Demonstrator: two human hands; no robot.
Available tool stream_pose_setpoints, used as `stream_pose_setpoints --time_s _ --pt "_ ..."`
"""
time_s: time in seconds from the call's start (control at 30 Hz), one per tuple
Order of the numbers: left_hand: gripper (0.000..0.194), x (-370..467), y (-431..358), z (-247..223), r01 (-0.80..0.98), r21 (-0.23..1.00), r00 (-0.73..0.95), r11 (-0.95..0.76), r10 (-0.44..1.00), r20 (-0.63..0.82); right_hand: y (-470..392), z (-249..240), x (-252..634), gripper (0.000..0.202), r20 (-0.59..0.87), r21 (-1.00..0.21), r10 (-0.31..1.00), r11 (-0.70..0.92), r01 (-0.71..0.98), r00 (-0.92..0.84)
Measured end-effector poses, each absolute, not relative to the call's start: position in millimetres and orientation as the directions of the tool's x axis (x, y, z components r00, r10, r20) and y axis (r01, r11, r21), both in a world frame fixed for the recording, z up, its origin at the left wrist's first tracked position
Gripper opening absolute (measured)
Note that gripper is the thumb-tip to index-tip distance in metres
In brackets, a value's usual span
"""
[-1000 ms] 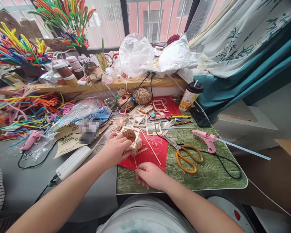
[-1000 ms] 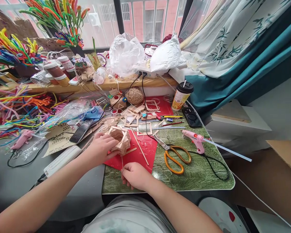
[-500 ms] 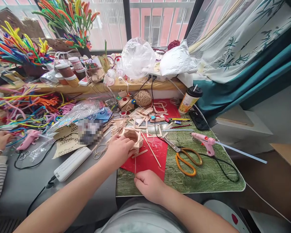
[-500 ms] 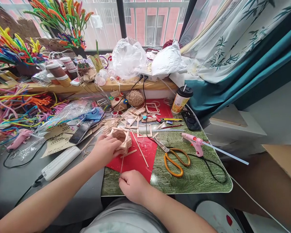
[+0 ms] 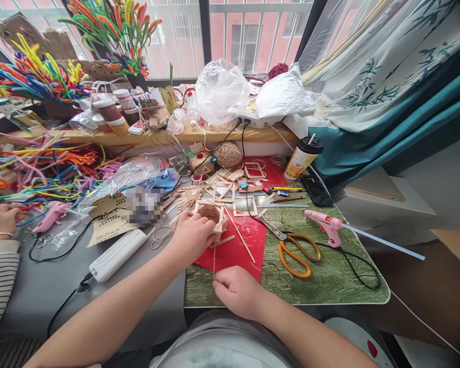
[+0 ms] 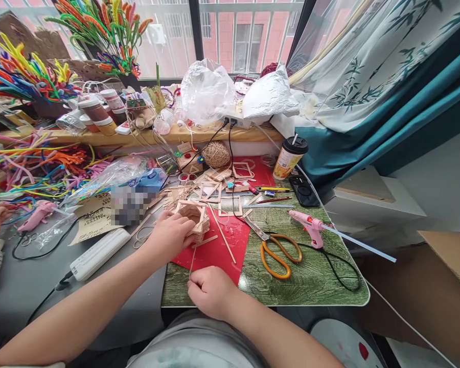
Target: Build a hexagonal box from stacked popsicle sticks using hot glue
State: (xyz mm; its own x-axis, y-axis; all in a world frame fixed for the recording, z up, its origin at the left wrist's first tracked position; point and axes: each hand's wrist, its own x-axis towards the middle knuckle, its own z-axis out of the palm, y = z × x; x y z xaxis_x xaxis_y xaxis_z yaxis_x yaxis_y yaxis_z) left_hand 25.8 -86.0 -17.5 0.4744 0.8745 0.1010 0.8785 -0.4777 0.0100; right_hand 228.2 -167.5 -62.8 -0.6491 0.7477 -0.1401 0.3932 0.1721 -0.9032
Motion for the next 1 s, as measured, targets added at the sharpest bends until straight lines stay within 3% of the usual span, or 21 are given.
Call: stream_pose_setpoints --time_s 0.27,0.37,0.5,0.57,0.6,0.63,0.73,0.8,0.93,1.0 --pt "0.023 8.8 -83.2 -8.0 0.808 0.084 0.577 -0.583 0.812 0.085 -160.9 -66.5 234.2 0.036 -0.255 -0.841 0.795 0.099 0.532 -0.551" --pt "0.017 2.2 -83.7 -4.2 0.786 0.097 0.596 -0.611 0.79 0.145 -157.5 -60.2 239.4 0.04 -0.28 -0.832 0.791 0.081 0.548 -0.543" --pt "0.062 -15.3 -97.7 -11.6 0.809 0.125 0.511 -0.575 0.791 0.336 -141.3 -56.8 256.0 0.041 -0.222 -0.835 0.835 0.104 0.54 -0.504" --pt "0.075 -26.9 -109.5 -25.6 0.84 0.198 0.388 -0.504 0.815 0.43 -127.6 -61.7 264.0 0.021 -0.117 -0.867 0.901 0.113 0.486 -0.417" --pt "0.077 -32.2 -115.6 -34.8 0.849 0.255 0.309 -0.462 0.827 0.47 -120.0 -65.7 266.3 0.02 -0.064 -0.873 0.931 0.122 0.473 -0.359" --pt "0.078 -36.7 -121.1 -44.6 0.851 0.312 0.234 -0.422 0.837 0.494 -112.3 -70.3 267.0 0.034 -0.024 -0.874 0.949 0.133 0.467 -0.315" --pt "0.091 -43.0 -131.0 -71.2 0.849 0.391 0.161 -0.355 0.879 0.449 -92.0 -84.1 259.6 0.064 0.023 -0.847 0.951 0.182 0.499 -0.309" --pt "0.107 -42.3 -130.5 -81.3 0.837 0.429 0.155 -0.34 0.899 0.41 -83.2 -90.8 250.1 0.067 0.043 -0.818 0.94 0.227 0.528 -0.338" --pt "0.117 -37.9 -121.7 -83.5 0.705 0.672 0.11 -0.226 0.971 0.211 -77.7 -98.3 235.7 0.04 0.09 -0.793 0.926 0.289 0.536 -0.365" --pt "0.117 -36.9 -118.6 -81.3 0.676 0.727 0.087 -0.12 0.993 0.083 -79.0 -100.4 233.3 0.026 0.113 -0.79 0.926 0.303 0.532 -0.36"
